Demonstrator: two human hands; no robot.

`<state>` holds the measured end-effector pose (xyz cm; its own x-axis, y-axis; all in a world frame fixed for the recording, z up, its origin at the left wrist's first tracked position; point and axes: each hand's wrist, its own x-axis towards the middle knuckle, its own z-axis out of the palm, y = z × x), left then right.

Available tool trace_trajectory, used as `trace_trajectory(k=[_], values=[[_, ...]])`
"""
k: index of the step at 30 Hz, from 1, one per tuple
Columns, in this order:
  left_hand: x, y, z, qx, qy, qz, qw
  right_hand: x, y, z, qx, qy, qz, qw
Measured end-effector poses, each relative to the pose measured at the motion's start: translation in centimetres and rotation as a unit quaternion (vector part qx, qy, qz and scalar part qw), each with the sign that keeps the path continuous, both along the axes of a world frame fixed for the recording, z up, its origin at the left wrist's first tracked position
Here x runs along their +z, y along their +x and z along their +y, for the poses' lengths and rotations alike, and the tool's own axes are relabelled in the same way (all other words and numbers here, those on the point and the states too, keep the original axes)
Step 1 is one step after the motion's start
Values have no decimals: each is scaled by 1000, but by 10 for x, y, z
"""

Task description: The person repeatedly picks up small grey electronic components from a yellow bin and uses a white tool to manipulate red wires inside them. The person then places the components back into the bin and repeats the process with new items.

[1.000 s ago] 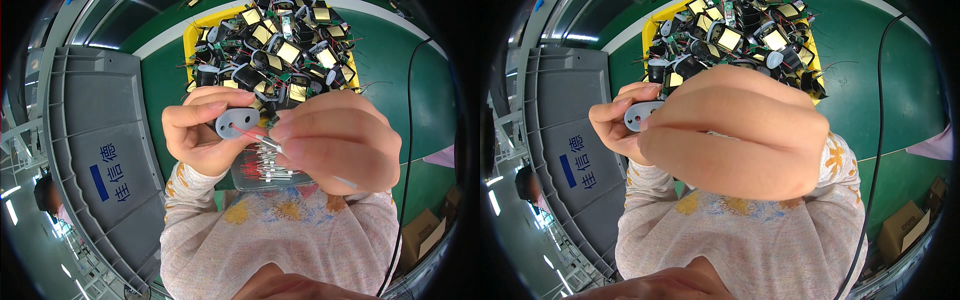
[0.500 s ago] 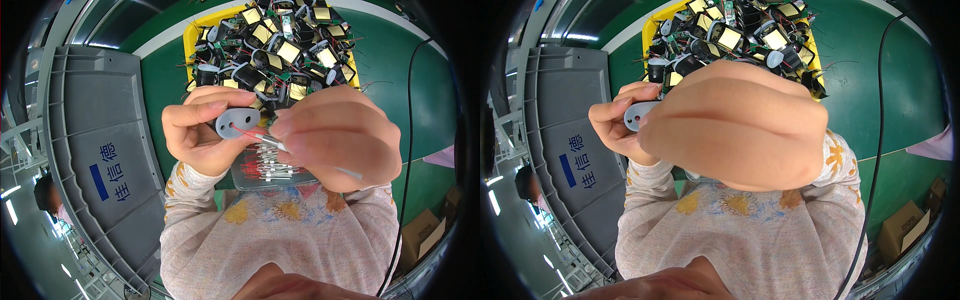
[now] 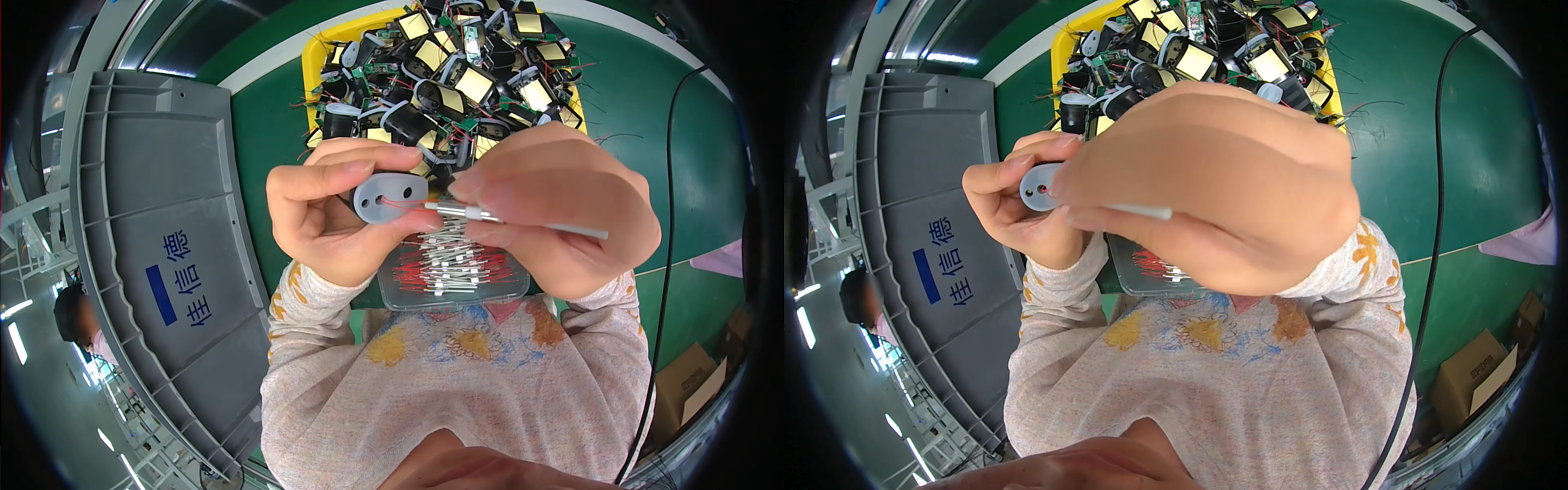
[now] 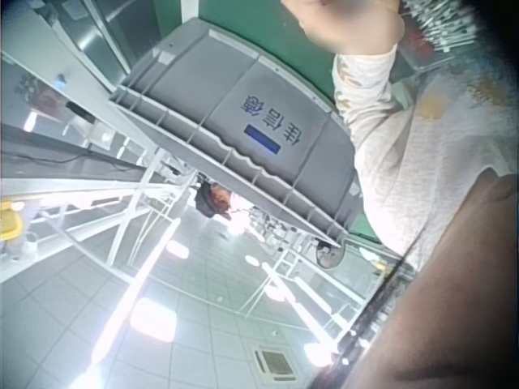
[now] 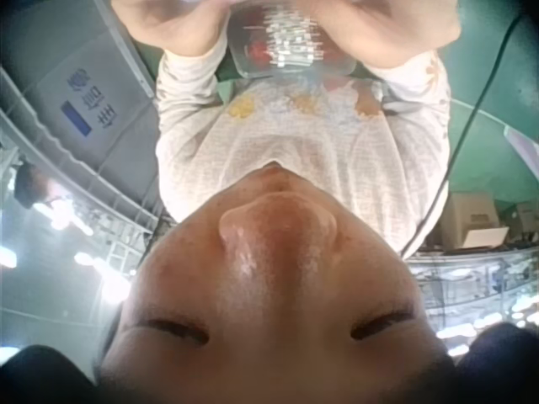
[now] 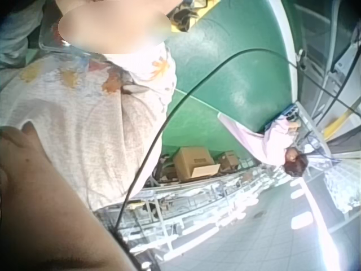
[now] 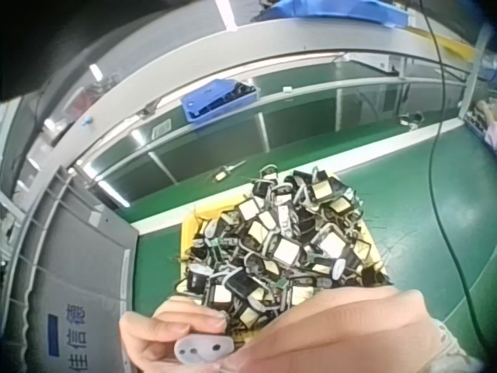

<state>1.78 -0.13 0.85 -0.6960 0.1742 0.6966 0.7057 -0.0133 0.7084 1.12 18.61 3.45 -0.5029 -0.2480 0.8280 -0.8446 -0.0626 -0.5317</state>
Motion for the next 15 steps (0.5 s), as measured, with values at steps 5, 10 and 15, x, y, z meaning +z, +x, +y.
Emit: trace_trajectory(k=[5, 10, 15], values=[[0, 1, 0, -7, 13, -11, 1000, 2, 3, -5, -10, -38, -37, 999], [1, 1, 1, -12, 21, -20, 1000, 5, 2, -5, -9, -31, -40, 999], [1, 3, 1, -10, 33, -28, 999, 6, 3, -5, -11, -19, -38, 999]])
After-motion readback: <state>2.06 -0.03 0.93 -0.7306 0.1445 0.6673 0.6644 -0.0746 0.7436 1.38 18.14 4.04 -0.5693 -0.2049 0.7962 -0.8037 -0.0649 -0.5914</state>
